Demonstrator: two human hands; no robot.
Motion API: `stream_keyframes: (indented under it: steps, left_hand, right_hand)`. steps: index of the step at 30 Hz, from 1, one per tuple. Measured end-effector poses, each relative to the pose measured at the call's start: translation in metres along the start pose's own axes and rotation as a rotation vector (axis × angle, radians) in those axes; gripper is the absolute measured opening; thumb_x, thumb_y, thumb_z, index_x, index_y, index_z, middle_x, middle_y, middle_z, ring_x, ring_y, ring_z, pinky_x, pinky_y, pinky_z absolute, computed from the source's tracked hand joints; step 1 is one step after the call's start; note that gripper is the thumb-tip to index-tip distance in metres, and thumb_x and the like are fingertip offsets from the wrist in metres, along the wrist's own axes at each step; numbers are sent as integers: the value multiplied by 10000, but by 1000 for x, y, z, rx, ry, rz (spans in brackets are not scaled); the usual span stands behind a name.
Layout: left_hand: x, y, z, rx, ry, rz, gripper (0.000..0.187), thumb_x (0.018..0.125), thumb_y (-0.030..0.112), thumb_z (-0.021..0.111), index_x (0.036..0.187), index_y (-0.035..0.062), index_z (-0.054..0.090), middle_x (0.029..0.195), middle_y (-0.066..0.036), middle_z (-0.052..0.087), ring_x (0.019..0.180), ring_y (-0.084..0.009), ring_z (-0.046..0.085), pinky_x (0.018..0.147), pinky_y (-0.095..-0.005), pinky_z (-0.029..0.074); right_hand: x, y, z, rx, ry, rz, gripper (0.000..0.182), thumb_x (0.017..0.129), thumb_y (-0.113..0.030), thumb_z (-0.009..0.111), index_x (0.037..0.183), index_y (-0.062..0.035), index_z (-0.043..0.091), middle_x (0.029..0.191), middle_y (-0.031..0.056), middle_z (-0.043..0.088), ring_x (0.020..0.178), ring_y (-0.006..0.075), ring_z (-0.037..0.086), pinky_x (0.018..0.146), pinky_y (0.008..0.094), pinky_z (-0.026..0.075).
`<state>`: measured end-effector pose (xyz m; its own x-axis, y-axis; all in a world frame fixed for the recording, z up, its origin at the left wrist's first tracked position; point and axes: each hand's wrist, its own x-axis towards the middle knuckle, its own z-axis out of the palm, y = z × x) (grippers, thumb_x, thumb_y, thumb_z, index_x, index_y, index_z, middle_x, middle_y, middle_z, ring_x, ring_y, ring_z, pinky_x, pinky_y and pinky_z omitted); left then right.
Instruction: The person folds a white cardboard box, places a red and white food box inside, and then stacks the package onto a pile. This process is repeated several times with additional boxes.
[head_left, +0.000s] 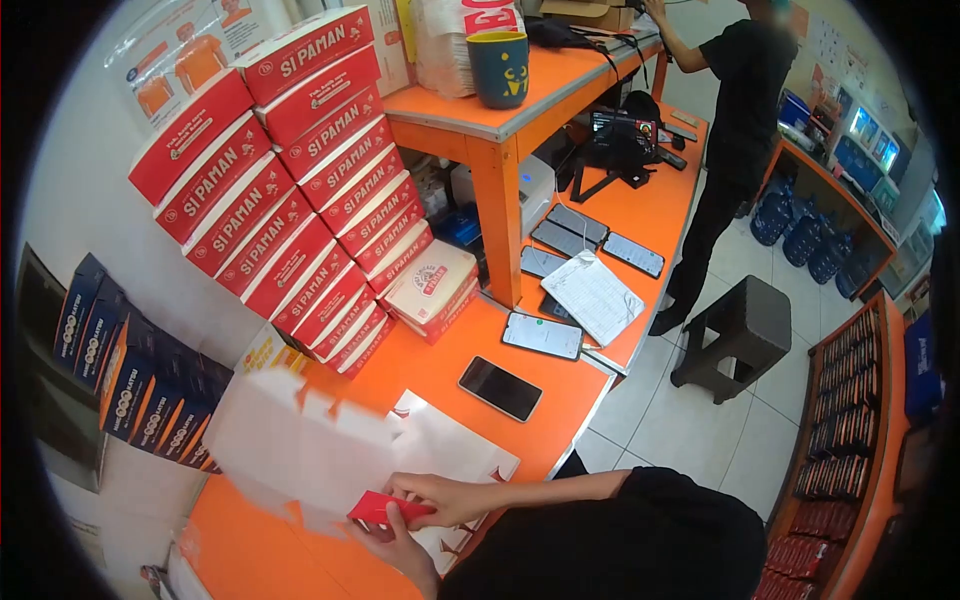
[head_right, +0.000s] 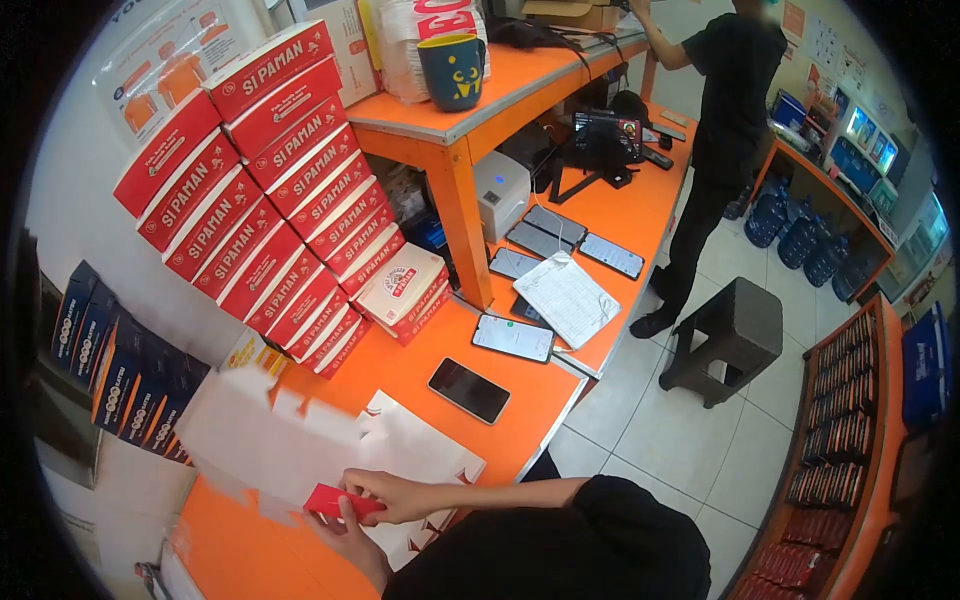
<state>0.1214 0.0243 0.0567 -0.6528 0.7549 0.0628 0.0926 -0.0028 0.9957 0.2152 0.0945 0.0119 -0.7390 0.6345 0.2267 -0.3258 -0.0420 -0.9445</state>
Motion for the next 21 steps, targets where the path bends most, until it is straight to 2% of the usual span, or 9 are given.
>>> stream_keyframes:
  steps: [1,3,6,7,10,11,14,18,21]
  left_hand:
    - [2,-5,-7,-12,-66,0,518,858,52,613,1283,-34,331,1255,-207,402,1168,-266,429,944,-364,403]
    - [2,-22,-16,157,-74,7,532,807,31,651,1277,-33,411,1159,-200,510,1082,-296,518,878,-384,451]
    - [7,-20,-19,637,-341,624,618,720,4,691,1287,-8,442,1197,-198,491,1096,-322,512,885,-394,446]
    - [10,-30,-17,572,-267,636,674,643,-7,721,1273,13,484,1237,-197,476,1114,-359,502,901,-416,438]
    - [19,-32,-22,556,-162,695,698,651,-9,721,1300,21,467,1295,-208,443,1141,-376,485,913,-429,433]
    - [21,-34,-26,527,-196,720,698,674,-62,680,1322,-11,427,1314,-200,428,1222,-357,432,1012,-421,373]
    - [22,-26,-22,514,-243,768,652,695,-62,678,1300,38,455,1271,-198,484,1227,-408,433,984,-459,398]
    - [20,-51,-26,262,-334,727,595,687,-116,669,1220,19,440,1246,-193,498,1256,-401,401,1026,-466,366]
    - [21,-49,-20,280,-346,812,595,678,-148,654,1188,10,393,1262,-200,466,1232,-362,432,1040,-454,357]
  right_hand:
    - [5,1,-10,-231,-99,-218,540,715,4,706,1158,-42,400,1173,91,447,1007,218,513,815,332,483]
    - [8,-18,-9,-160,61,-257,632,707,-22,725,1232,-37,375,1172,88,454,1031,193,503,827,309,476]
    - [9,-41,-19,79,159,-174,738,712,-39,745,1331,-30,343,1214,90,457,1087,172,494,892,317,447]
    - [9,-46,-24,176,168,-126,767,717,-41,749,1362,-29,333,1235,91,457,1109,168,491,921,327,435]
    - [8,-44,-44,132,60,78,676,727,-34,742,1314,-3,408,1226,85,475,1094,140,500,896,296,454]
    - [8,-47,-47,59,28,52,593,743,-29,731,1274,-16,469,1147,69,508,1062,114,507,882,285,468]
    - [8,-71,-40,128,39,-16,663,754,-31,721,1338,-44,407,1155,67,470,1032,124,512,861,292,467]
    - [21,-59,-34,296,480,115,701,746,-49,734,1284,-86,285,1246,121,339,997,166,522,882,306,454]
    - [17,-49,-33,371,530,67,737,696,21,751,1215,-97,240,1144,148,449,953,187,564,866,322,472]
